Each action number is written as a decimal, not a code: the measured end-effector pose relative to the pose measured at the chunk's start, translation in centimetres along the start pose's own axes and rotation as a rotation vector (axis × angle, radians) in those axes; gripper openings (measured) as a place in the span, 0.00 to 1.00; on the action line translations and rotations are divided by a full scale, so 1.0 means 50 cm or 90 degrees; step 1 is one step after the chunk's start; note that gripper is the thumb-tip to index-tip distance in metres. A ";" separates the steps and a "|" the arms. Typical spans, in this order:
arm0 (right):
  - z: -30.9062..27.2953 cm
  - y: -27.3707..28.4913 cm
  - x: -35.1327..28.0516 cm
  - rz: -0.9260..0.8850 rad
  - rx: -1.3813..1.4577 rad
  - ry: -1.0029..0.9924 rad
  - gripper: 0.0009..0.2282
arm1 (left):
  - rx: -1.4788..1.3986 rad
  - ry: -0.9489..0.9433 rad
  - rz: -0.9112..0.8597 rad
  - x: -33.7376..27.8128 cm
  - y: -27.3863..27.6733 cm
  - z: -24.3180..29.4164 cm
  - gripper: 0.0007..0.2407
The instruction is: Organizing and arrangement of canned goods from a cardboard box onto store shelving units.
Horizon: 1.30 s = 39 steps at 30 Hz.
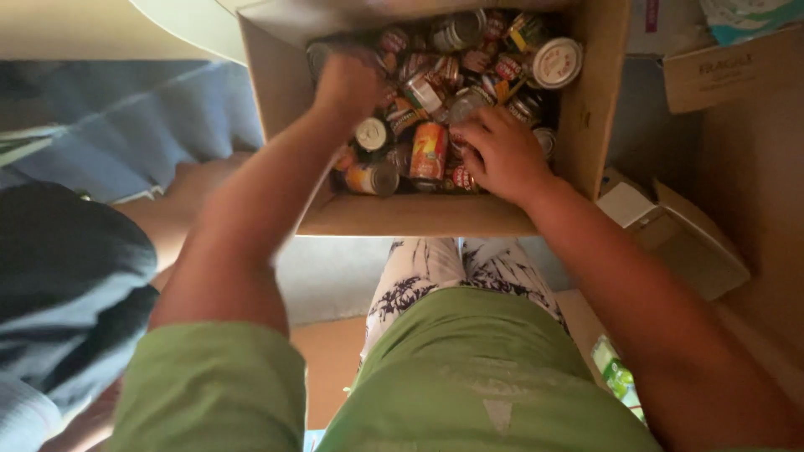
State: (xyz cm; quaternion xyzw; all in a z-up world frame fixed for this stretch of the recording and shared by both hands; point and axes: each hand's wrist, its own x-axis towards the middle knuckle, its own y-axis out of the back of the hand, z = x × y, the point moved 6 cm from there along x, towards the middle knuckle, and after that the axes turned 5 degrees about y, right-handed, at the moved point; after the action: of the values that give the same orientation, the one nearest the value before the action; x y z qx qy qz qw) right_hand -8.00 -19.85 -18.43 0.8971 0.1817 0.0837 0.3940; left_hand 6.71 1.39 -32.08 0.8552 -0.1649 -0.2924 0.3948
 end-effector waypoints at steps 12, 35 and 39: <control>0.004 -0.011 -0.002 -0.006 -0.004 -0.032 0.15 | 0.010 -0.016 0.131 0.049 -0.177 0.016 0.13; 0.020 -0.012 0.001 0.029 0.073 -0.057 0.15 | -0.237 -0.029 -0.102 0.015 -0.030 -0.061 0.17; 0.030 -0.021 0.001 0.050 0.051 -0.058 0.12 | -0.280 0.031 -0.284 0.013 -0.098 -0.062 0.22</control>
State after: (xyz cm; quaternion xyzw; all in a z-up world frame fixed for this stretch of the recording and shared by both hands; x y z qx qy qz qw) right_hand -7.80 -20.20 -20.24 0.9214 0.1314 0.0513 0.3621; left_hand 9.41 5.97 -34.46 0.7713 0.1035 -0.3801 0.5000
